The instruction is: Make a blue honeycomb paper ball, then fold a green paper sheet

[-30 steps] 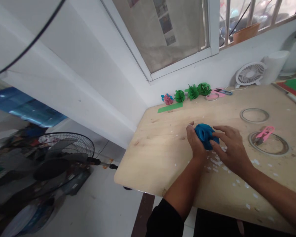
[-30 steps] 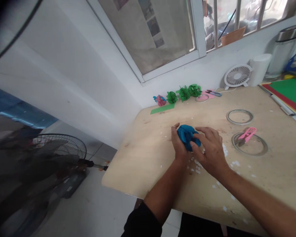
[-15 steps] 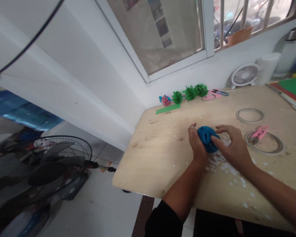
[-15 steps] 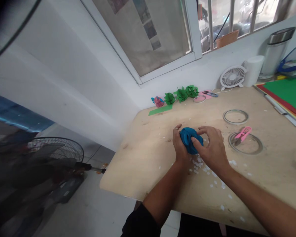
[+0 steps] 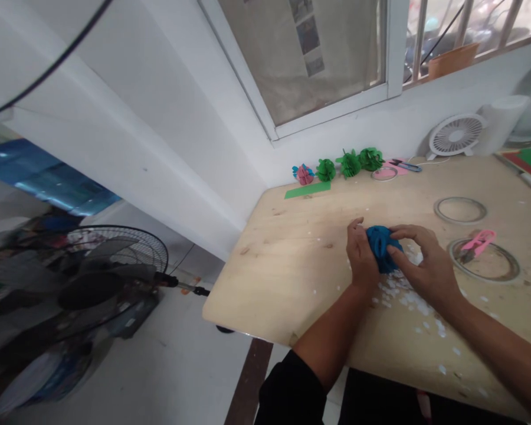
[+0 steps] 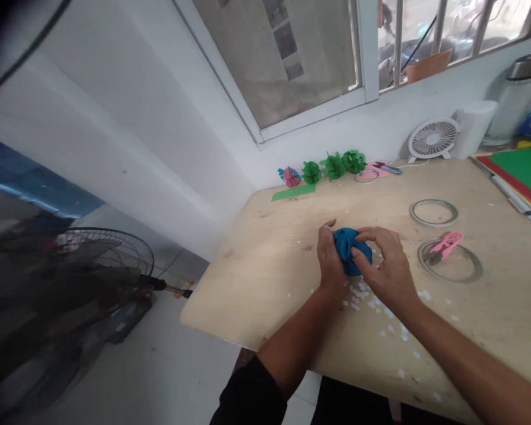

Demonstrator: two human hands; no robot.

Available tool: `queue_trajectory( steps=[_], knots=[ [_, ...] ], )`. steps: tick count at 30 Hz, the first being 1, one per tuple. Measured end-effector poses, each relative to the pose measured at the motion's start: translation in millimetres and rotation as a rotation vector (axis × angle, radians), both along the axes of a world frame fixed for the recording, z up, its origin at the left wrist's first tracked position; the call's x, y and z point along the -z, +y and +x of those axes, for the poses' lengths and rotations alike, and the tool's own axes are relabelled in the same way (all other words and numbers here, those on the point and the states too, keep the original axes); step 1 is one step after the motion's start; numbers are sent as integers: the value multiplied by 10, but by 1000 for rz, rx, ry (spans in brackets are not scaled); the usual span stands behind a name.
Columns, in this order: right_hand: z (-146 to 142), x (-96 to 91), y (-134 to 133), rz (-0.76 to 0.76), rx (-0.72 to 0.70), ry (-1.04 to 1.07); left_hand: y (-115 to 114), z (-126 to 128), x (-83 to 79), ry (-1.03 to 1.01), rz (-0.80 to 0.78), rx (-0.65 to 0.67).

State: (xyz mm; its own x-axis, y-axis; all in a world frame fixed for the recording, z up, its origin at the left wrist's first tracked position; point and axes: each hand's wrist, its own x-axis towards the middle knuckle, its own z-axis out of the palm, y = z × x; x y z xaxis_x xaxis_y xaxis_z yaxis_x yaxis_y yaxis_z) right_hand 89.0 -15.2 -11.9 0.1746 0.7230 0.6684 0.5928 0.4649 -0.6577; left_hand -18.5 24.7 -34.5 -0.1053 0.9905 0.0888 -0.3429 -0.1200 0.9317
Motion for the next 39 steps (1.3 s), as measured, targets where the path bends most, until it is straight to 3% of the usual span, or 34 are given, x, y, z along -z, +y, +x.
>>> queue_trajectory(
  steps=[3, 7, 21, 39],
  knots=[
    [8, 6, 1, -6, -1, 0, 7, 24, -22, 80, 57, -95],
    [15, -3, 5, -6, 14, 6, 30, 53, -37, 13, 52, -84],
    [198, -13, 88, 57, 6, 6, 53, 15, -59, -27, 64, 103],
    [213, -77, 86, 229, 28, -358, 30, 44, -116, -19, 6, 4]
  ],
)
